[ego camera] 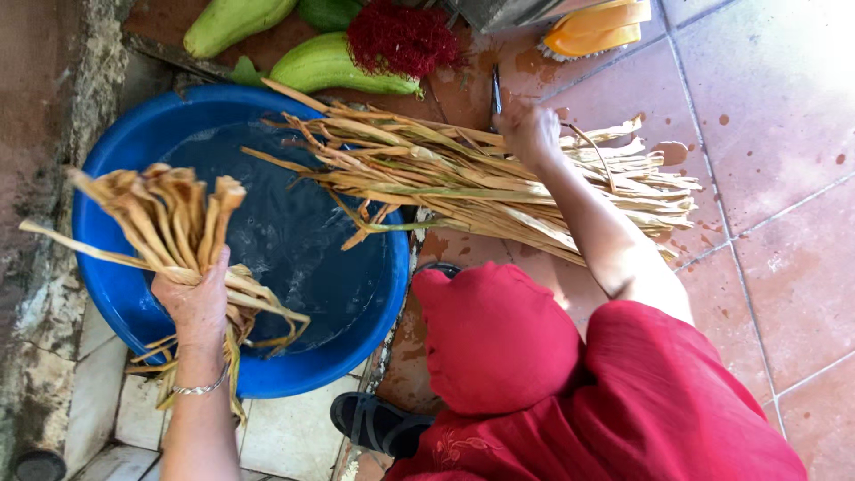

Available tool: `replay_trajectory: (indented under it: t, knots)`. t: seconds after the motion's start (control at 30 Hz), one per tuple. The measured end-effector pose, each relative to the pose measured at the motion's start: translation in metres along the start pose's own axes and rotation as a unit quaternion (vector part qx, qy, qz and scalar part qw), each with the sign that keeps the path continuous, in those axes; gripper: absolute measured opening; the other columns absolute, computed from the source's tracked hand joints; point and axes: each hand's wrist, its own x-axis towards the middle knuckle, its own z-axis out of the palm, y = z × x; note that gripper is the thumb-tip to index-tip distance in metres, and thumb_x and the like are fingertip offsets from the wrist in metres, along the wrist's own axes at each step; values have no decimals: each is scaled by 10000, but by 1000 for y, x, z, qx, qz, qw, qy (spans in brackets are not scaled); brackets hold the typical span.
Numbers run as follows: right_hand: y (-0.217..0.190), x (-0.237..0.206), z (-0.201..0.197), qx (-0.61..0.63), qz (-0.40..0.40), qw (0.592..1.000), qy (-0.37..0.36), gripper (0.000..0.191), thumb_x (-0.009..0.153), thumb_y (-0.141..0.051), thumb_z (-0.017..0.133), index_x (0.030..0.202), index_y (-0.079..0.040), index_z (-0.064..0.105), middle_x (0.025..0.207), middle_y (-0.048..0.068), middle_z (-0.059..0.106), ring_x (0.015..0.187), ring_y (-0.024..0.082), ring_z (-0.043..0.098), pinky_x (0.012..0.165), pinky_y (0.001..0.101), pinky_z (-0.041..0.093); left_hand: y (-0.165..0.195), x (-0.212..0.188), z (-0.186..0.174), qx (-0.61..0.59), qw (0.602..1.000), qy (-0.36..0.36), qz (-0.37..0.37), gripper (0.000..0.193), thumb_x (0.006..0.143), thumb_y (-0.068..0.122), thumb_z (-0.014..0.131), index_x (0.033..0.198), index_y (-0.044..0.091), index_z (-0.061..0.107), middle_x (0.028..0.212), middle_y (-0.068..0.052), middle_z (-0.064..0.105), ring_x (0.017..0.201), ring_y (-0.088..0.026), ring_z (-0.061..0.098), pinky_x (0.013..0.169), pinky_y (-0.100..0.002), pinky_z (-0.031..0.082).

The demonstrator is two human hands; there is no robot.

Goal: The person washes dried plant stalks in a blue basin of water, separating and rinsing them by hand. Then the person uses scissors to trim the ends of the stalks on the tiled floor.

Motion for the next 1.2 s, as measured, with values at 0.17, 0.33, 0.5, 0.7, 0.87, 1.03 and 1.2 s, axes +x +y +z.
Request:
replay_trajectory:
  t: [0.17, 0.33, 0.5, 0.7, 0.87, 1.03, 1.2]
  knots:
    - [13, 51, 5, -100, 78, 988, -87, 535, 847, -631, 732, 920, -102, 774, 956, 231, 718, 934, 436, 690, 817, 546, 538, 30, 27, -3, 84, 993, -75, 46, 369, 931, 84, 834, 1246, -43, 689, 1181, -104, 748, 1043, -150, 705, 908, -280, 545]
    - [11, 62, 11, -116, 56, 985, -116, 545, 725, -564, 778, 963, -76, 734, 902, 228, 733, 886, 416, 696, 794, 519, 550, 41, 44, -2, 109, 990, -94, 3, 375, 890, 93, 825, 1227, -16, 701, 1144, -97, 758, 1018, -163, 720, 888, -299, 557]
    - [7, 61, 4, -33, 78, 989, -118, 433, 760, -483, 789, 871, -65, 766, 807, 200, 727, 759, 344, 715, 738, 459, 568, 41, 54, -3, 166, 983, -84, 8, 374, 862, 103, 856, 1185, -21, 714, 1084, -126, 762, 967, -178, 722, 852, -320, 558]
    - [8, 30, -24, 244, 76, 959, -122, 330, 728, -120, 896, 979, -165, 686, 767, 15, 736, 655, 123, 678, 583, 303, 550, 38, 41, -21, 133, 986, -96, 19, 360, 892, 93, 827, 1217, -11, 713, 1113, -120, 764, 979, -174, 726, 861, -310, 563]
    - [-21, -7, -39, 262, -114, 957, 55, 224, 849, 12, 854, 1022, -74, 741, 962, 34, 682, 779, 128, 648, 634, 262, 536, 27, 8, -46, 86, 991, -79, 64, 375, 908, 71, 830, 1246, -22, 698, 1163, -113, 755, 1042, -165, 717, 903, -298, 551]
    - [-58, -56, -78, 220, -274, 903, 247, 213, 964, 35, 846, 1064, -40, 674, 1083, 105, 670, 1007, 208, 657, 834, 292, 510, 12, -6, -89, 34, 996, -56, 63, 388, 947, 39, 820, 1296, -39, 671, 1232, -120, 735, 1092, -179, 704, 948, -302, 557]
    - [-96, -127, -139, 254, -208, 884, 334, 92, 1051, -4, 789, 1090, -11, 706, 1061, 78, 763, 948, 173, 728, 847, 295, 584, -14, -11, -126, -201, 980, -4, 3, 476, 1016, -54, 702, 1436, -49, 478, 1303, -126, 662, 993, -184, 715, 850, -305, 636]
